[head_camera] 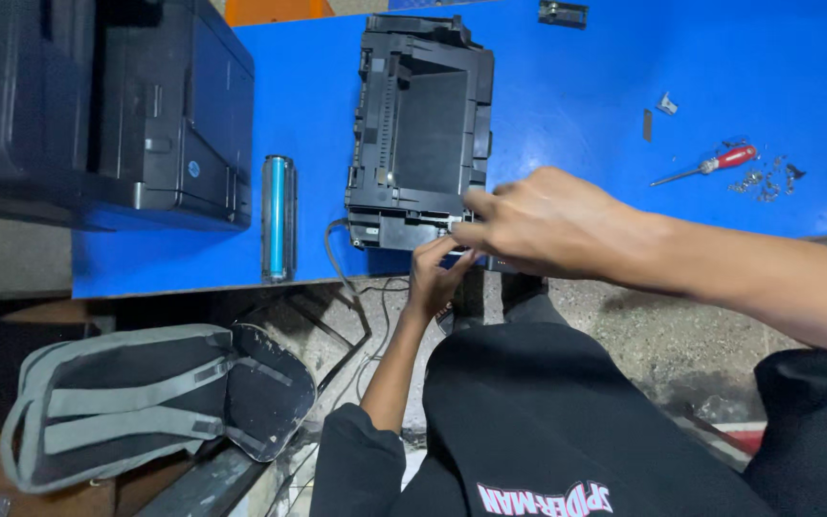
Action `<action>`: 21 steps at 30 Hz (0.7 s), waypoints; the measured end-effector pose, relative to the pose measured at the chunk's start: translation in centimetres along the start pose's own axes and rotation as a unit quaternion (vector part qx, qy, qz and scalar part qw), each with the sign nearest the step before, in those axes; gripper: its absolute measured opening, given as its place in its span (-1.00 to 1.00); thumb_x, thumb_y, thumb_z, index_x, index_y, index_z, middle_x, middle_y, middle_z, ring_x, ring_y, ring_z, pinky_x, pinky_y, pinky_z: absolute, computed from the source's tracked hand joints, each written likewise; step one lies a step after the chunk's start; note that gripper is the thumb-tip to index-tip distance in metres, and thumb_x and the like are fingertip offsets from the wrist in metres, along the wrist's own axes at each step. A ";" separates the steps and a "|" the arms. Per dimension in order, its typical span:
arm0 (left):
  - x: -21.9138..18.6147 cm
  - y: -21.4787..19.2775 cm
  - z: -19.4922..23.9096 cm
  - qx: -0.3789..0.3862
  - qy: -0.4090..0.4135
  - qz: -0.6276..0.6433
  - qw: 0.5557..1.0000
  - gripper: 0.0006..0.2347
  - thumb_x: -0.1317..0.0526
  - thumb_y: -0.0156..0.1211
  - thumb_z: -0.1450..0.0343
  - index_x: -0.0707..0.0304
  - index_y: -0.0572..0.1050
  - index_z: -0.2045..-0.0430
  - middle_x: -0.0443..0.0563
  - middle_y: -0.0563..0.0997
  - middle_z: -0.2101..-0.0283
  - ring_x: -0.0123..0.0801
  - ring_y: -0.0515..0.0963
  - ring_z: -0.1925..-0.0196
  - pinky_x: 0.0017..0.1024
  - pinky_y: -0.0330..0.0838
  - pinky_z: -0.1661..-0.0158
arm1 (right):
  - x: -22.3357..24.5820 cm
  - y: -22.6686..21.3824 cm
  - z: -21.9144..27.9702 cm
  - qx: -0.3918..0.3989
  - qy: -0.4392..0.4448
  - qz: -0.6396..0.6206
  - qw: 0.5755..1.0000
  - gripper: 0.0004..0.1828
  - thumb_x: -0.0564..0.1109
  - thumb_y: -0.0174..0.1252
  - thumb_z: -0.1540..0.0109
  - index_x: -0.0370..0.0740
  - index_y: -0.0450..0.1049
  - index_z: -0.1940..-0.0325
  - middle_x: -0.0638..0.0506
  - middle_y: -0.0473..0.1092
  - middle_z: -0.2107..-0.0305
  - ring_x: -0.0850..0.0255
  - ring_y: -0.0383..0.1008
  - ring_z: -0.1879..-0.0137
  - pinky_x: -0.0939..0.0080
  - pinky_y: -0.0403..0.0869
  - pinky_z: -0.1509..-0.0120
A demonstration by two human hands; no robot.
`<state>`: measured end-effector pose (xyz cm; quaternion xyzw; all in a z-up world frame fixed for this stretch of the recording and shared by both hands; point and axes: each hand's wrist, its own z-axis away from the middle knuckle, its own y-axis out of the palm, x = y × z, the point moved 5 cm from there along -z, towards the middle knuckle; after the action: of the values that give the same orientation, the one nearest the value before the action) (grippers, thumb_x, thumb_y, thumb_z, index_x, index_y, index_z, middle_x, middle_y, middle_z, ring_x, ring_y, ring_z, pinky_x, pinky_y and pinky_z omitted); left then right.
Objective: The person disassembles a printer on a blue workbench using a screwdriver, removes screws, and manipulates internal components including the circuit board and ribbon cable. The person repositions the printer and continues adjusting internal parts.
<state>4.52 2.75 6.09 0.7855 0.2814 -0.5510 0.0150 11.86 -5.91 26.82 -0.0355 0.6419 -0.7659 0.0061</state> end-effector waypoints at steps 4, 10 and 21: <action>-0.3 -0.6 1.2 -0.100 -0.002 0.011 0.995 -0.84 0.40 0.36 -0.38 0.39 0.62 0.19 0.16 0.71 0.13 -0.19 0.71 0.06 -0.33 0.55 0.01 | -3.7 -0.4 6.4 -0.107 0.014 -0.078 0.991 -0.59 -0.20 0.31 -0.05 -0.14 0.57 0.00 -0.07 0.52 0.21 -0.03 0.61 0.30 -0.02 0.57 0.33; 7.1 -3.1 7.8 -0.302 -0.167 0.058 0.937 -0.88 0.36 0.25 -0.47 0.44 0.61 0.19 0.11 0.71 0.18 -0.36 0.69 0.13 -0.46 0.57 0.13 | -17.5 13.1 21.7 -0.288 0.344 -0.360 0.818 -0.72 -0.23 0.31 -0.34 -0.42 0.53 -0.09 -0.14 0.54 0.32 0.23 0.58 0.27 0.23 0.55 0.10; 8.6 -8.1 7.5 -0.408 -0.192 -0.139 0.882 -0.66 0.26 0.24 -0.47 0.46 0.45 -0.11 0.22 0.54 -0.17 -0.12 0.50 -0.21 -0.25 0.41 -0.10 | -16.9 41.0 20.1 -0.423 0.508 -0.332 0.673 -0.54 -0.11 0.44 -0.20 -0.28 0.53 -0.14 -0.13 0.53 0.09 0.06 0.53 -0.03 0.09 0.46 -0.21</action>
<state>-3.63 10.76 -2.05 0.5420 0.5788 -0.5239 0.3110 28.47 -31.95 -10.83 0.1492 0.7473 -0.2636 -0.5914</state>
